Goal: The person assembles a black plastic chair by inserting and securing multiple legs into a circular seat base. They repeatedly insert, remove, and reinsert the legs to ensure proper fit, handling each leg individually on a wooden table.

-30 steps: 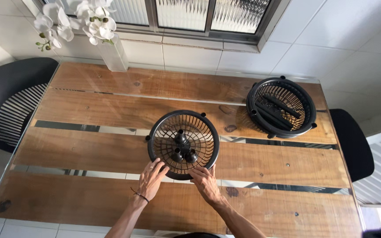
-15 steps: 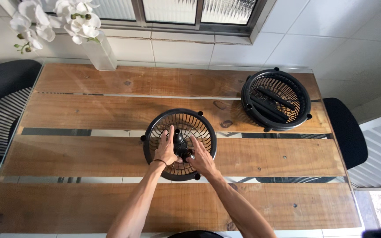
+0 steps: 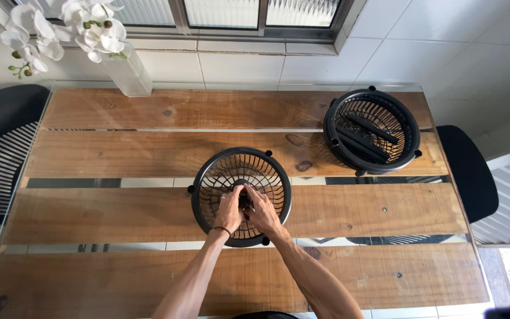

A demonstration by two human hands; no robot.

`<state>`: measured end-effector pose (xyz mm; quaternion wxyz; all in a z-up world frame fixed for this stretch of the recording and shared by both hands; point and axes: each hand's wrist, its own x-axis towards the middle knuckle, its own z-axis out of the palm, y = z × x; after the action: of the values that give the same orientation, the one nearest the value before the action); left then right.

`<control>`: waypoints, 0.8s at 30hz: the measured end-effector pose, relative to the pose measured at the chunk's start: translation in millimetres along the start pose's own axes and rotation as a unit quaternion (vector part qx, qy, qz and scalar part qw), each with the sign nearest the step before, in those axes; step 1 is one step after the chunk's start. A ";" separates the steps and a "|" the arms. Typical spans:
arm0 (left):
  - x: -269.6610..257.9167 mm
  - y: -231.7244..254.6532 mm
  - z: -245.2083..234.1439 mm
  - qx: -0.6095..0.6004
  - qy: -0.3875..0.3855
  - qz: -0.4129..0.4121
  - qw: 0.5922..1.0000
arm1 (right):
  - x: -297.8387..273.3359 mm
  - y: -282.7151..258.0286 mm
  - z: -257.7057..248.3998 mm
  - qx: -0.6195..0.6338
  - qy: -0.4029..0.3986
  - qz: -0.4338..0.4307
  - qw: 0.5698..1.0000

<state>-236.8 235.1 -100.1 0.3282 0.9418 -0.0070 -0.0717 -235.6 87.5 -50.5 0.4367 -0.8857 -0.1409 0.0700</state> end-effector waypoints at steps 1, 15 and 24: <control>-1.6 6.1 -3.5 -0.007 0.005 0.006 1.000 | -1.2 0.2 -0.5 -0.004 0.019 -0.015 1.000; -20.8 167.4 -4.6 -0.182 0.032 0.191 0.964 | -80.9 6.0 -116.3 -0.014 0.214 -0.002 0.977; -15.5 194.3 105.2 -0.179 -0.011 0.242 0.954 | -139.6 95.0 -137.6 -0.018 0.226 0.111 0.968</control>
<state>-260.2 18.7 -59.2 0.4991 0.8368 -0.2250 -0.0003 -316.4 -114.6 -42.0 0.4306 -0.8965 0.0595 -0.0861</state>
